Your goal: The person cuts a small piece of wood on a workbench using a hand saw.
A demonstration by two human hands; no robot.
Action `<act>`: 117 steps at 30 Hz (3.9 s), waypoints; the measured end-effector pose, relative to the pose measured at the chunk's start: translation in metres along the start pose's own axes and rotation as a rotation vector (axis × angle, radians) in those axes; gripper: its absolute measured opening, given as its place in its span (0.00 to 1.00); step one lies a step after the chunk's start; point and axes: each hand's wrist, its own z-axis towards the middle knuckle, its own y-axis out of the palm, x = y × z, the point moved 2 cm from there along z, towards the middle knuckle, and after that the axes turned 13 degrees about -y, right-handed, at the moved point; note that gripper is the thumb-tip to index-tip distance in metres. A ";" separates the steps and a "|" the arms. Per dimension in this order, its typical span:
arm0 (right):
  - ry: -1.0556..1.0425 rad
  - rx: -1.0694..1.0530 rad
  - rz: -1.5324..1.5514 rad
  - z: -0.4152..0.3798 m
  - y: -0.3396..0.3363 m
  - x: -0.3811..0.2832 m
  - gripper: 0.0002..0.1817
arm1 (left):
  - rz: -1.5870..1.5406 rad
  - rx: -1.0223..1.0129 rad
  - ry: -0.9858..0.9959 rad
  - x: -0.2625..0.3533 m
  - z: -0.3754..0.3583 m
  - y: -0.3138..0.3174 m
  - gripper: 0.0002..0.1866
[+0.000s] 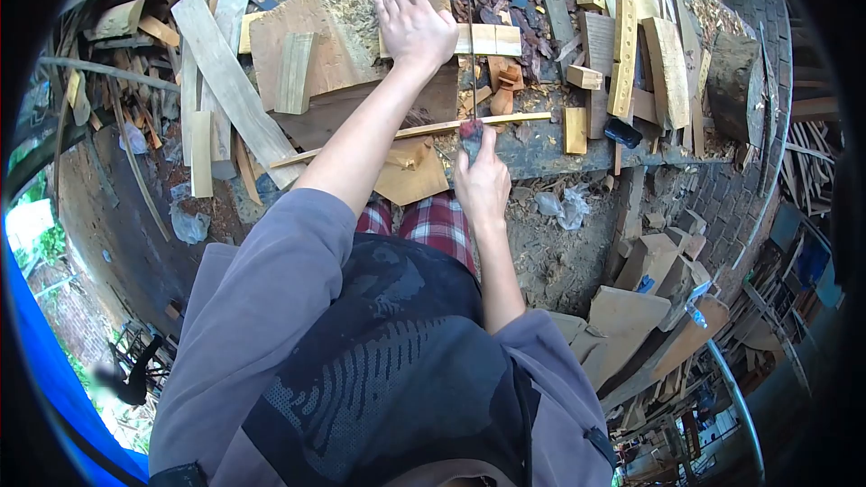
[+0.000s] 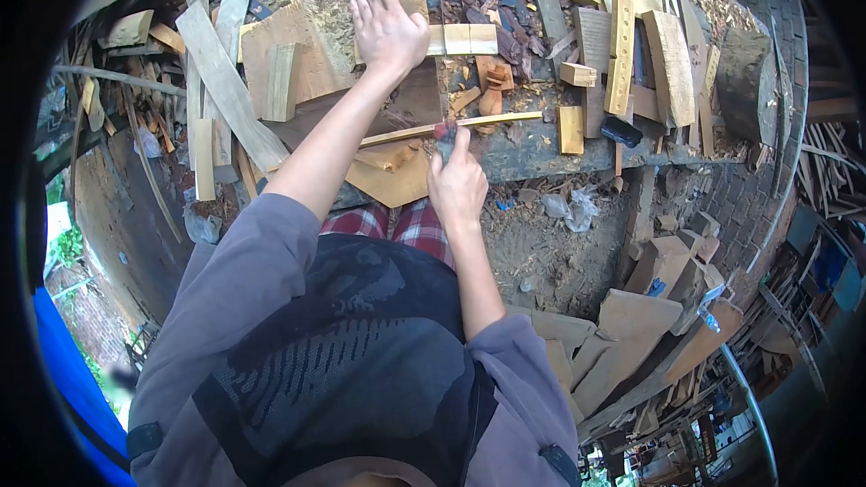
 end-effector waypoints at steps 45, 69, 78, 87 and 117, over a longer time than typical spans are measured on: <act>0.079 -0.109 0.036 0.005 -0.001 0.013 0.25 | 0.015 0.011 -0.037 0.000 0.001 -0.003 0.39; 0.076 -0.087 0.147 0.054 -0.001 0.004 0.22 | 0.050 -0.005 0.013 0.003 0.002 -0.004 0.39; 0.100 -0.092 0.139 -0.046 0.015 0.037 0.21 | 0.096 0.019 -0.039 0.004 0.002 -0.004 0.38; 0.017 0.008 0.145 0.084 0.008 0.005 0.21 | 0.059 0.030 -0.079 0.001 0.003 -0.003 0.38; -0.031 0.017 0.161 0.064 0.016 0.023 0.19 | 0.090 0.020 -0.074 0.004 0.009 0.002 0.39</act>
